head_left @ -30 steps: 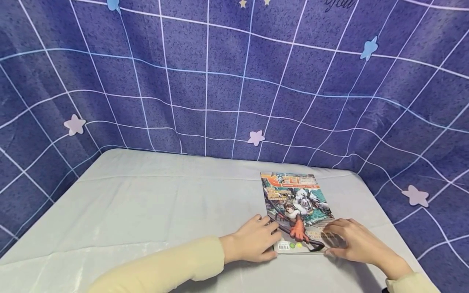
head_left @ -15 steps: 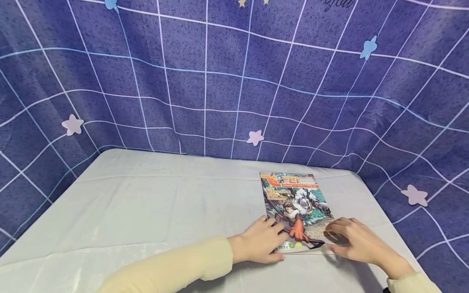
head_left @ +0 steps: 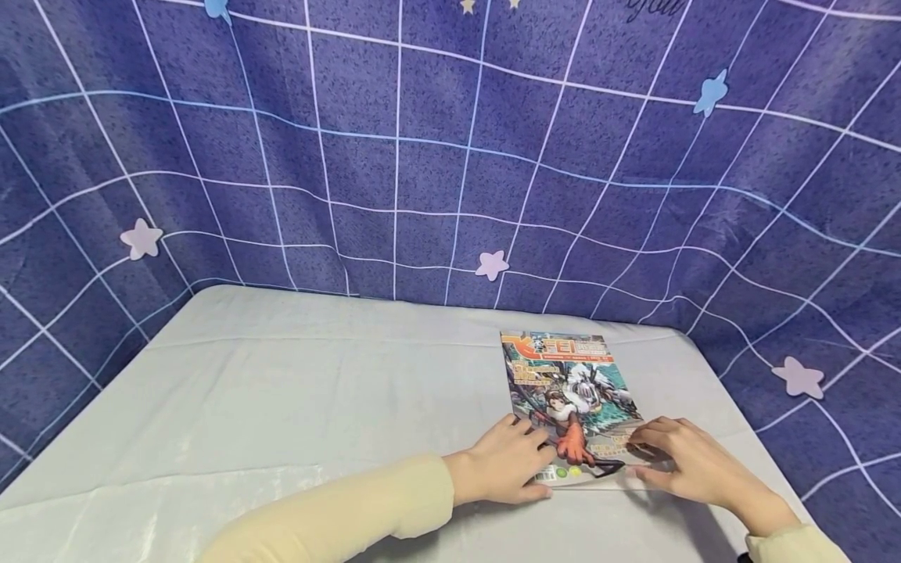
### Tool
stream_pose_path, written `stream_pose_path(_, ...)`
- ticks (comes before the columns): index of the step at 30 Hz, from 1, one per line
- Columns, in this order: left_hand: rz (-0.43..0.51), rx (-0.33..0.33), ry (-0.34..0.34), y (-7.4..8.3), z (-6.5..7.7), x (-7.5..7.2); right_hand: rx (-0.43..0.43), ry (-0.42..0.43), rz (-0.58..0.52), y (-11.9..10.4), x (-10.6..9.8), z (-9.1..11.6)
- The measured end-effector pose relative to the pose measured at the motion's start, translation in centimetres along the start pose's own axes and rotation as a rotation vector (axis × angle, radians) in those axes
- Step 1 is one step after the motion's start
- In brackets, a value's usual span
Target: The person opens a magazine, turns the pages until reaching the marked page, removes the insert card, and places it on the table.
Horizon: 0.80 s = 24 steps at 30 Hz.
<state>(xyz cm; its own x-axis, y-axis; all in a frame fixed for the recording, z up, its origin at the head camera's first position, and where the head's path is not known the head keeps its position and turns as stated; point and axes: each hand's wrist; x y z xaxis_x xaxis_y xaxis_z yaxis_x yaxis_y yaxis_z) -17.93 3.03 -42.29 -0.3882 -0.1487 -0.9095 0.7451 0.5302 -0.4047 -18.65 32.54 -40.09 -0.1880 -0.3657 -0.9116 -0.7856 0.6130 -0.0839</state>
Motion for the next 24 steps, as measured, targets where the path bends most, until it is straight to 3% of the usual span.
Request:
stream_pose_path(14, 0.015, -0.008, -0.028, -0.10, -0.16, 0.01, 0.036, -0.028, 0.004, 0.09, 0.16, 0.40)
stream_pose_path(24, 0.010, -0.010, -0.013, -0.03, -0.12, -0.06, 0.013, -0.028, -0.023, 0.30, 0.52, 0.64)
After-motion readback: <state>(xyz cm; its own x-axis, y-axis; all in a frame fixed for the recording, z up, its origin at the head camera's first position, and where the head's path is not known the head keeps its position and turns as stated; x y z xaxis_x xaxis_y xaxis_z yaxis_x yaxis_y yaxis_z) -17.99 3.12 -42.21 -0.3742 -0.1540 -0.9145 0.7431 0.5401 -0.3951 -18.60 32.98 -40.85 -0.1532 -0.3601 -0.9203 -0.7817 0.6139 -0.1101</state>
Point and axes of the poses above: each hand's wrist, its own z-axis away from the middle knuckle, its own x-axis out of the palm, y = z × x, and after that the axes turned 10 degrees about -z, right-handed
